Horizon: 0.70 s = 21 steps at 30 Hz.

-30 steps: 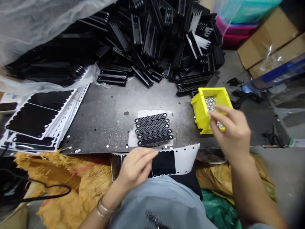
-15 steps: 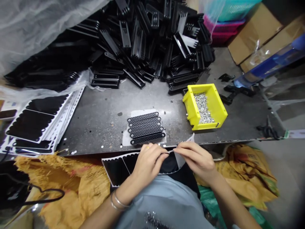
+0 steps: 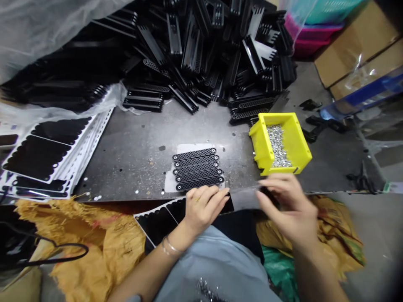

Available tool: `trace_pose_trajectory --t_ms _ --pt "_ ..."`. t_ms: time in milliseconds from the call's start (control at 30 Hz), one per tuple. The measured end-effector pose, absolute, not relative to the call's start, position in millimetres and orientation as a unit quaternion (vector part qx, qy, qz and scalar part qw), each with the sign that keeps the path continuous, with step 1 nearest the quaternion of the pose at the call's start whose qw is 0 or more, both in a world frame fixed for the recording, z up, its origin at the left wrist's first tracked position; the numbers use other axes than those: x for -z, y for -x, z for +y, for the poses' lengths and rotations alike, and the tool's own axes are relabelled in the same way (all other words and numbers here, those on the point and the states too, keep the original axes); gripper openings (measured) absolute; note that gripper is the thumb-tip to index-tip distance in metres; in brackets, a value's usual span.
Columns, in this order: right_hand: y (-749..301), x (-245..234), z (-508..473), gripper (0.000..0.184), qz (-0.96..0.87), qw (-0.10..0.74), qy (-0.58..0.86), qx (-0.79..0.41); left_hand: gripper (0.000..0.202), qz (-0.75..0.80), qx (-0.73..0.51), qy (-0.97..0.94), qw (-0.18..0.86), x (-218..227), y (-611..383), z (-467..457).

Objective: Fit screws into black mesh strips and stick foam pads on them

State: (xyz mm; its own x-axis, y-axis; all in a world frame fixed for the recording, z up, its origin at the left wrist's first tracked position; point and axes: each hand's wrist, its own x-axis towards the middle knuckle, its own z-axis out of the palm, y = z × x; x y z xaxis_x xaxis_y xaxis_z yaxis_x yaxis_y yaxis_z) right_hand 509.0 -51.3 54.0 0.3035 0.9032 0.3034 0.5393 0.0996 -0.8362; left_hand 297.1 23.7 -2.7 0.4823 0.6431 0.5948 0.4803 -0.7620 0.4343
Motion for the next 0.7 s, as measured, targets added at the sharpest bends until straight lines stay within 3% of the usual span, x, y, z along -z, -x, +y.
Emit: trace_pose_trajectory --t_ms 133,233,400,700 --pt "-457 -46 0 0.042 -0.752 0.355 0.536 -0.141 0.004 0.452 -0.380 -0.792 0.156 -19 -247 39" --pt "-432 -36 27 0.022 -0.820 0.321 0.460 -0.115 0.007 0.528 -0.335 -0.758 0.183 -24 -212 53" --pt "-428 -30 42 0.018 -0.841 0.284 0.442 -0.128 0.017 0.520 -0.294 -0.745 0.298 -16 -202 64" --pt "-422 -31 42 0.019 -0.846 0.272 0.445 -0.108 0.019 0.564 -0.269 -0.685 0.376 -17 -209 66"
